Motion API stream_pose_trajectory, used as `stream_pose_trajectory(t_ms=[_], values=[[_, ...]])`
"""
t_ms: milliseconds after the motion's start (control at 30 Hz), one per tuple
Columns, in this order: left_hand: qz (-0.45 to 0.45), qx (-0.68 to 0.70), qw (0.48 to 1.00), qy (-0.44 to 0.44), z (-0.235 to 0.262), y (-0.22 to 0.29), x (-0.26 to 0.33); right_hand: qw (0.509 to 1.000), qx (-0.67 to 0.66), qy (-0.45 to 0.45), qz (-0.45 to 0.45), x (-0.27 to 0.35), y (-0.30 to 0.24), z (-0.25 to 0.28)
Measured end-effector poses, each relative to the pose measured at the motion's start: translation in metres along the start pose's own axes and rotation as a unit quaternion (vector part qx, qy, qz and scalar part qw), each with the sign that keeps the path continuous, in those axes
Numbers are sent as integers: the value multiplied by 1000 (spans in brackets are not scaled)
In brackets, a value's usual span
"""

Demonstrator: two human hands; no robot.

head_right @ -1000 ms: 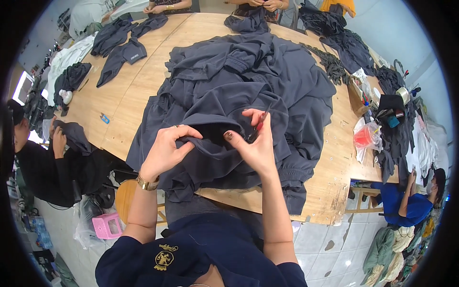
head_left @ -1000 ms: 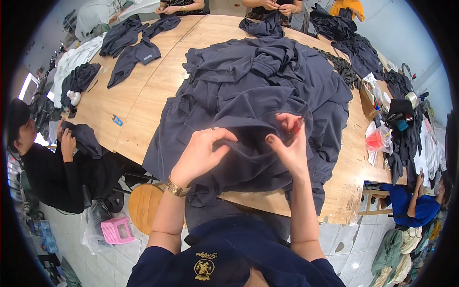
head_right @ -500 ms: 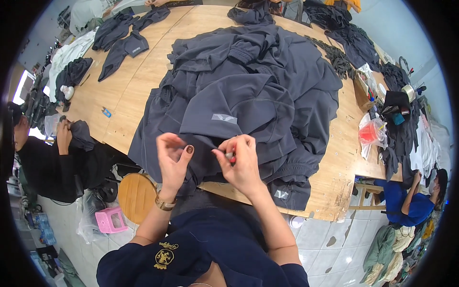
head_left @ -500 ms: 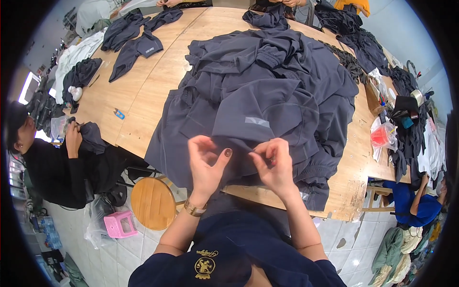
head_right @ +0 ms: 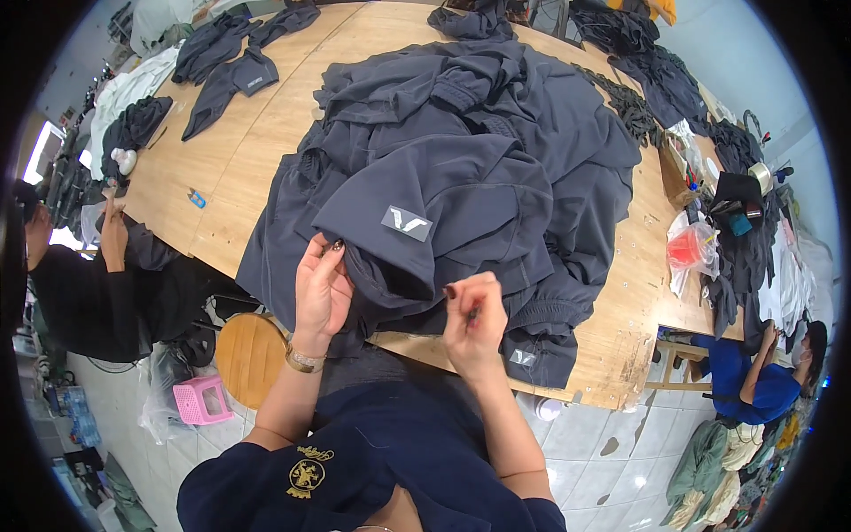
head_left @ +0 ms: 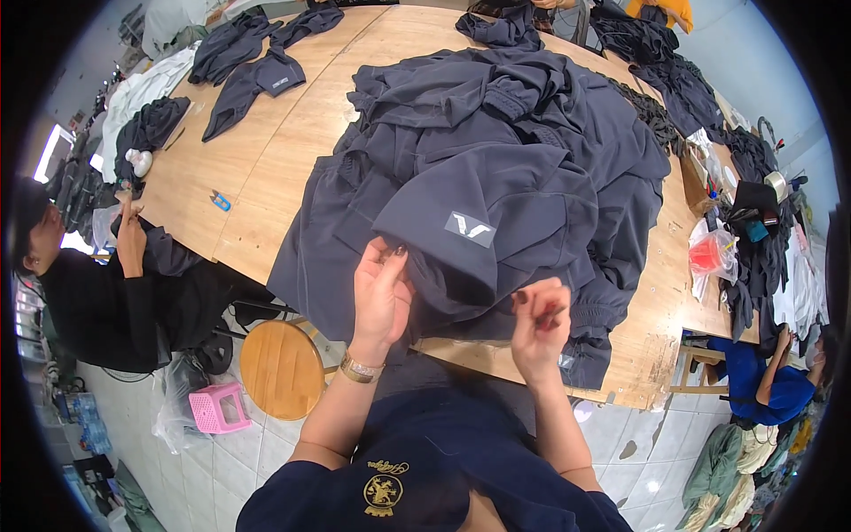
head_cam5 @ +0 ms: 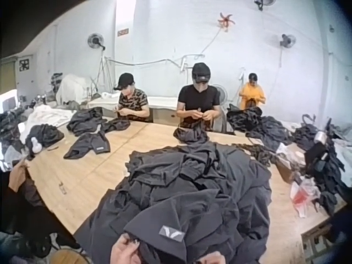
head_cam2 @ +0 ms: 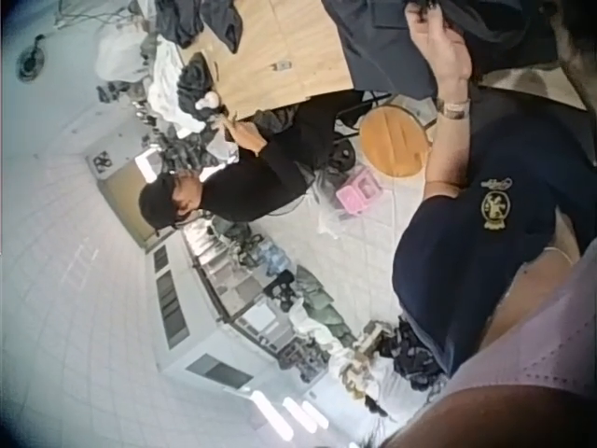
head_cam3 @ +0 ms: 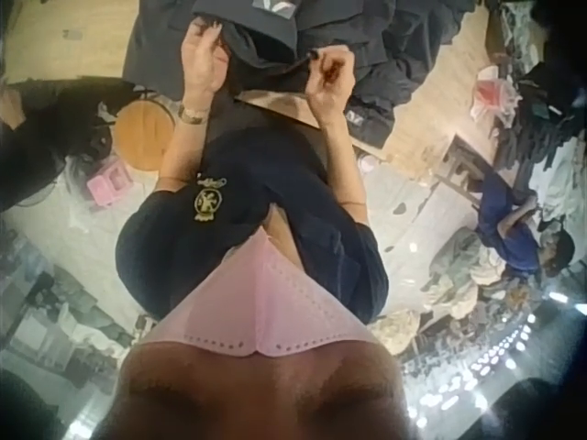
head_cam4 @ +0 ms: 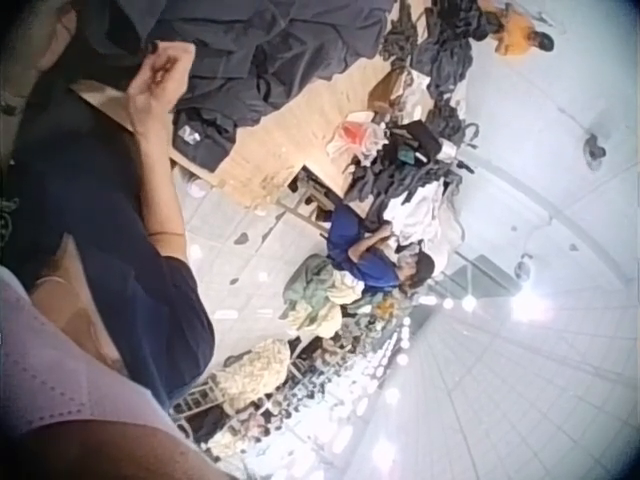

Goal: Inspect garments for loose threads and trim them using small snips/scissors.

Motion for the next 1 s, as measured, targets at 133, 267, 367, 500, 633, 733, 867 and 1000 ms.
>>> stream_pose_trajectory(t_ms=[133,267,367,500,633,733,867,1000], values=[[57,-6,998,-24,-20,-10,6,993,89,-58,52,-27,-21,-22],[13,-144,986,-81,-16,-9,5,938,217,-134,233,-51,-40,-65],[-55,-297,951,-70,-16,4,0,995,42,-95,-9,-80,13,-53],[-33,-357,924,-133,-28,8,4,998,32,-57,26,-116,4,-50],[-25,-366,921,-130,-20,7,1,996,31,-85,-9,-123,7,-62],[-10,-325,939,-109,-14,3,-4,996,31,-83,-8,-124,9,-63],[24,-257,962,-85,-11,1,-10,996,32,-85,-26,-120,18,-61],[19,-368,925,-91,3,4,-17,997,47,-63,-9,-117,9,-49]])
Point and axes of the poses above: each hand's wrist, its own x-axis away from the middle knuckle, its own z-axis out of the back of the hand, y = z × x, the point moved 10 cm from there along -x, towards the middle knuckle, and after that the axes turned 1 degree about z, right-handed, at the moved point
